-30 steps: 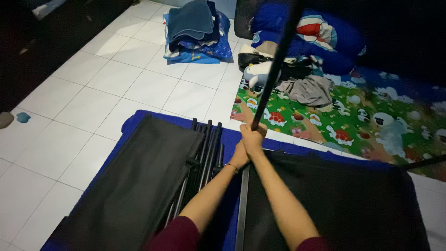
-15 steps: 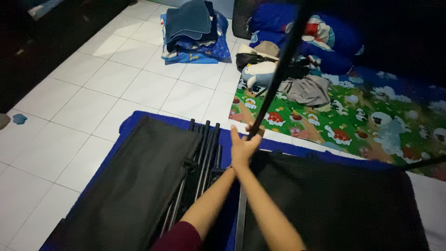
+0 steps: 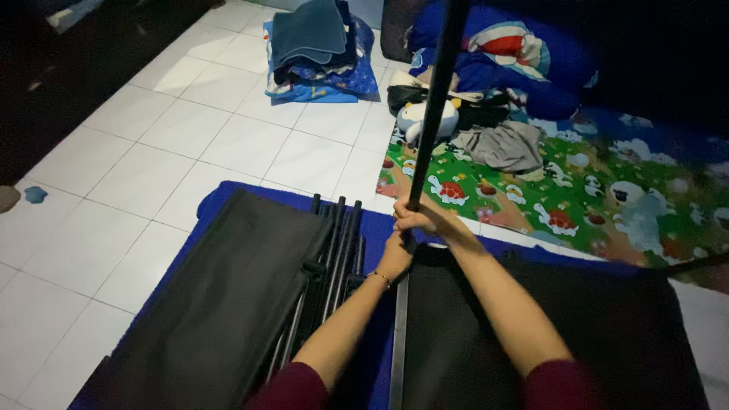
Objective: The person assembles a piece of furniture by inserting metal poles into a black fabric frame and connecting multiple poles together. They handle the poles and frame by hand, aligning and pushing components to form the structure.
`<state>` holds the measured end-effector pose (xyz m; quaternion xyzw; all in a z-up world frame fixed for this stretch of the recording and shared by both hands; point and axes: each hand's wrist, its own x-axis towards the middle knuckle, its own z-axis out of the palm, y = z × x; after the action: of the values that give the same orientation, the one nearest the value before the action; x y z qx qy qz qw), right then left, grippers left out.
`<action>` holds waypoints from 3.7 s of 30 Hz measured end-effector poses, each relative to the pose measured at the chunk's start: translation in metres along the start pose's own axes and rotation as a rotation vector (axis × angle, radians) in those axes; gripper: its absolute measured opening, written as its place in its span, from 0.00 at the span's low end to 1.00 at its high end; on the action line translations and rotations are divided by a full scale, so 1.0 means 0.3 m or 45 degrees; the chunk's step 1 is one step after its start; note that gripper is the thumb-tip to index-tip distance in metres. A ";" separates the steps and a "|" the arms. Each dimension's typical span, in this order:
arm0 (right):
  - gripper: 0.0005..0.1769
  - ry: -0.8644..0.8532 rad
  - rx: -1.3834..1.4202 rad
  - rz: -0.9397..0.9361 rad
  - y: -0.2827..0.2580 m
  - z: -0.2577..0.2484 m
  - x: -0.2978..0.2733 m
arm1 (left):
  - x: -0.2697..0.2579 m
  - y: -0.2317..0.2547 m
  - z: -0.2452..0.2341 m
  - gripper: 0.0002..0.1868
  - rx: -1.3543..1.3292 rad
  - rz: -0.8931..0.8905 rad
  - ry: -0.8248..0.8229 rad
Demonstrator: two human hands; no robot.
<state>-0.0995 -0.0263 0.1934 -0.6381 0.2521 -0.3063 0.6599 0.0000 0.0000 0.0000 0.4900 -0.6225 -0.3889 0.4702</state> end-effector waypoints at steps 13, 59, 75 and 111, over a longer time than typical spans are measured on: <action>0.20 -0.109 -0.037 0.136 -0.041 0.003 -0.007 | 0.001 0.001 -0.007 0.17 0.006 -0.240 -0.067; 0.24 1.165 -0.157 -0.272 0.171 0.134 0.069 | 0.023 -0.109 0.029 0.19 -0.094 -0.004 -0.043; 0.21 1.716 -0.530 -0.694 0.015 0.381 0.058 | 0.072 -0.034 0.063 0.22 -0.521 -0.055 -0.078; 0.23 0.619 -0.524 -0.151 -0.051 0.084 0.023 | 0.033 -0.154 0.092 0.18 -0.019 -0.395 0.052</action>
<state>-0.0778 -0.0140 0.2107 -0.6800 0.4212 -0.4303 0.4184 -0.0163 -0.0190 -0.0488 0.5846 -0.5268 -0.4512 0.4208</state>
